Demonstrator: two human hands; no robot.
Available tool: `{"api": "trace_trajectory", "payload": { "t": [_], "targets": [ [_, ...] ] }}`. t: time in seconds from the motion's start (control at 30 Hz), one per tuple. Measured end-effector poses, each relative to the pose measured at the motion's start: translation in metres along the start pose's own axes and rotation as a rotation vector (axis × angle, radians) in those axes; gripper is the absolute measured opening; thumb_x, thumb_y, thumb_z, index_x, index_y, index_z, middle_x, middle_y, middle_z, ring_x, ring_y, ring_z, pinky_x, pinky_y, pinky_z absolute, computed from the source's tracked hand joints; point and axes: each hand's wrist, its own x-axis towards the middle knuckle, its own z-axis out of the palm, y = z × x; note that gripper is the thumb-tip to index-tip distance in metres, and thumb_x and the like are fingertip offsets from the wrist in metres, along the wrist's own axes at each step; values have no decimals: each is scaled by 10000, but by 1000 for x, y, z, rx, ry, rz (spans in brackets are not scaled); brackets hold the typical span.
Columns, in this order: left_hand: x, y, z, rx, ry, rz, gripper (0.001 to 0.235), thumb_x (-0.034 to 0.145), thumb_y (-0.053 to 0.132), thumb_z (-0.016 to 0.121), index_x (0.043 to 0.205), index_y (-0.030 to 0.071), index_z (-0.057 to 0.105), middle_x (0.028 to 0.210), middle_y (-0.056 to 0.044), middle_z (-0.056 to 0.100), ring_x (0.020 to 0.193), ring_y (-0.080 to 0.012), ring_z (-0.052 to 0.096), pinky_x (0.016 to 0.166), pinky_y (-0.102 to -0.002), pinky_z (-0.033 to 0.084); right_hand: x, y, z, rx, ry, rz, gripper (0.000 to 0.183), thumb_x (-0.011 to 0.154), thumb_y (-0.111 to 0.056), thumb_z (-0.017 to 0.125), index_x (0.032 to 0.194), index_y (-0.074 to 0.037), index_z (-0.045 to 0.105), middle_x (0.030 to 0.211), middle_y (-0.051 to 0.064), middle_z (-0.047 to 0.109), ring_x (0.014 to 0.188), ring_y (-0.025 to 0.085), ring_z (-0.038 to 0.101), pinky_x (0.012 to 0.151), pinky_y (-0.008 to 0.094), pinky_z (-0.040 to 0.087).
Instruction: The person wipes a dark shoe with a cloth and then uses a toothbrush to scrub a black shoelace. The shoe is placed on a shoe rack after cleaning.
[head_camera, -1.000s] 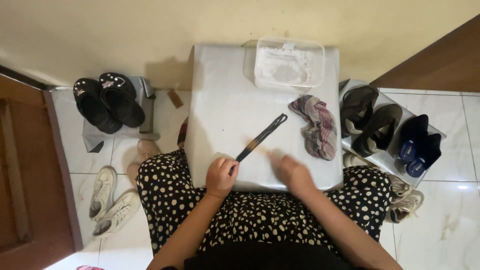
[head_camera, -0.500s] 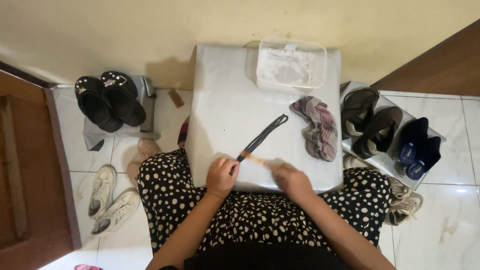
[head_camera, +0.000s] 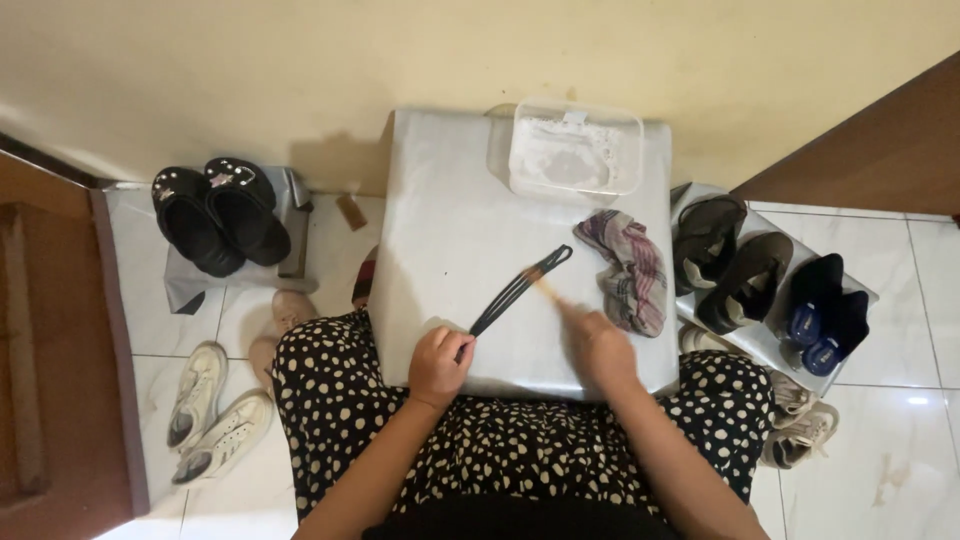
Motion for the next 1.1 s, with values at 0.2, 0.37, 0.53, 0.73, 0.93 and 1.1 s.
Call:
{"api": "trace_trajectory", "payload": {
  "t": [0.2,0.37,0.53,0.73,0.93,1.1],
  "targets": [
    [3,2,-6,-42,-13,-15,97,838,106,765,828,154,681,701,18,531,655,-193,628,627,-312,549,-23,-72,-54,388,-125,55,76,880,-358,697,931,-344,751,820,-89,713,805,187,750,751,358,604],
    [-2,-6,5,-15,-2,-2,96,842,138,762,846,182,677,720,23,533,682,-197,630,645,-314,551,0,-78,-86,180,-97,-105,209,901,-284,652,1092,-285,736,847,10,689,758,265,720,651,404,595],
    [-1,-3,1,-10,-1,15,95,846,137,762,850,177,675,728,23,536,679,-189,628,653,-302,551,9,-52,-78,125,-44,152,539,979,-198,559,1404,-527,594,955,18,706,877,277,741,759,411,608],
    [-5,-9,7,-11,11,25,98,851,171,767,860,181,671,745,16,539,706,-207,632,659,-318,548,-13,-74,-66,425,-244,-99,380,912,-269,617,1243,-413,735,970,-2,762,931,292,748,778,405,624],
    [1,-2,-1,-30,-20,8,117,847,108,758,841,168,659,727,22,525,674,-190,619,649,-307,543,13,-54,-85,273,-53,128,402,993,-211,606,1343,-386,700,989,43,754,935,274,747,830,399,596],
    [-7,-11,8,-3,2,36,122,824,157,776,864,181,664,751,19,524,713,-203,623,661,-322,545,-14,-100,-102,551,-292,-65,339,920,-200,661,1195,-352,790,965,37,803,925,298,761,810,413,616]
  ]
}}
